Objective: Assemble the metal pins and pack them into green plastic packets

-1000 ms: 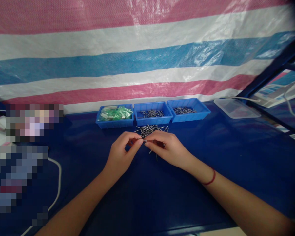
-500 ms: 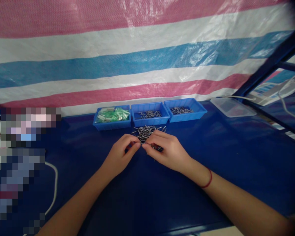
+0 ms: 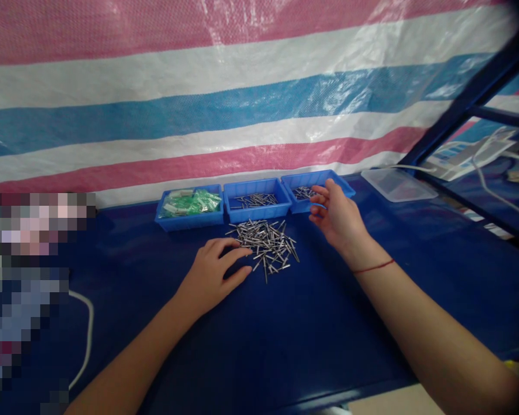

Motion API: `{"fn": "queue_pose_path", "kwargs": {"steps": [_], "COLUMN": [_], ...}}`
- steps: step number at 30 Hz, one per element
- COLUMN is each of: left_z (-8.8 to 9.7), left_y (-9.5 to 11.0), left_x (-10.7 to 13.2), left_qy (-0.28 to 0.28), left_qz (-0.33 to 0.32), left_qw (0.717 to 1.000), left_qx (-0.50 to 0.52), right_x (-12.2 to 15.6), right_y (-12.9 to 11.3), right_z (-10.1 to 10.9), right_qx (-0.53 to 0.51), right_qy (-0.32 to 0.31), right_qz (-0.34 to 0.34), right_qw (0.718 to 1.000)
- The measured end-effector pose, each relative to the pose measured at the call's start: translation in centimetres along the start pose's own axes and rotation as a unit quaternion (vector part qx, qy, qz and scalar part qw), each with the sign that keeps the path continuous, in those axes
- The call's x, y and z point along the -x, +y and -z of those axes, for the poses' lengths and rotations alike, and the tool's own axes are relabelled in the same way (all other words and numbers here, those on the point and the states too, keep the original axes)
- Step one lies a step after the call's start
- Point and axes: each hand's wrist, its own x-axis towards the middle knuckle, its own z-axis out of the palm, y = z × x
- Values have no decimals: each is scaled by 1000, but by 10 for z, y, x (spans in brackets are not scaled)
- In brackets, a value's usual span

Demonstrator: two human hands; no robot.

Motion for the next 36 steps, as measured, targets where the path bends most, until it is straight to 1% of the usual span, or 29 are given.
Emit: {"fn": "queue_pose_path", "kwargs": {"steps": [3,5,7,8,9,10,11,13,14,15,16,18,20,21,23,26,28,31,36], "left_z": [0,-1,-4,-6,-7,-9,-9,-10,-10,-10,-10,-11,-14,-15,-17,-18,-18,-18,-19], "left_y": [7,14,18,18,18,17,15,12,11,10,9,8,7,7,5,3,2,3,1], "left_x": [0,0,0,0,0,0,-1,-2,-2,-2,-2,-2,-1,0,1,2,2,2,3], "left_qy": [-44,-68,-77,-72,-63,-51,-38,-19,-12,-4,5,26,35,30,7,-22,-29,-29,2], "left_qz": [-46,-71,-75,-69,-61,-53,-47,-35,-29,-21,-13,7,25,30,30,12,4,7,11], "left_qw": [998,994,993,993,994,994,995,996,997,997,997,997,997,998,999,999,999,999,1000], "left_qx": [-28,-41,-56,-64,-71,-76,-79,-79,-77,-74,-72,-67,-59,-53,-41,-27,-21,-18,-15], "right_x": [6,13,20,23,26,28,30,35,37,39,40,42,42,42,44,49,52,54,49], "right_y": [2,6,10,11,12,13,13,15,16,18,20,24,29,30,32,31,30,30,33], "right_z": [-4,-9,-13,-14,-15,-14,-13,-9,-6,-3,-1,2,0,-2,-6,-13,-15,-16,-14], "right_qx": [-13,3,70,125,191,265,337,455,498,530,553,580,587,584,566,536,531,536,535], "right_qy": [-19,-51,-112,-155,-201,-243,-275,-303,-306,-312,-320,-338,-354,-363,-383,-399,-391,-373,-355], "right_qz": [-11,0,30,57,98,152,215,326,359,373,375,366,363,363,364,365,370,378,395], "right_qw": [1000,999,991,978,956,921,874,771,728,695,672,645,631,628,633,649,655,657,657]}}
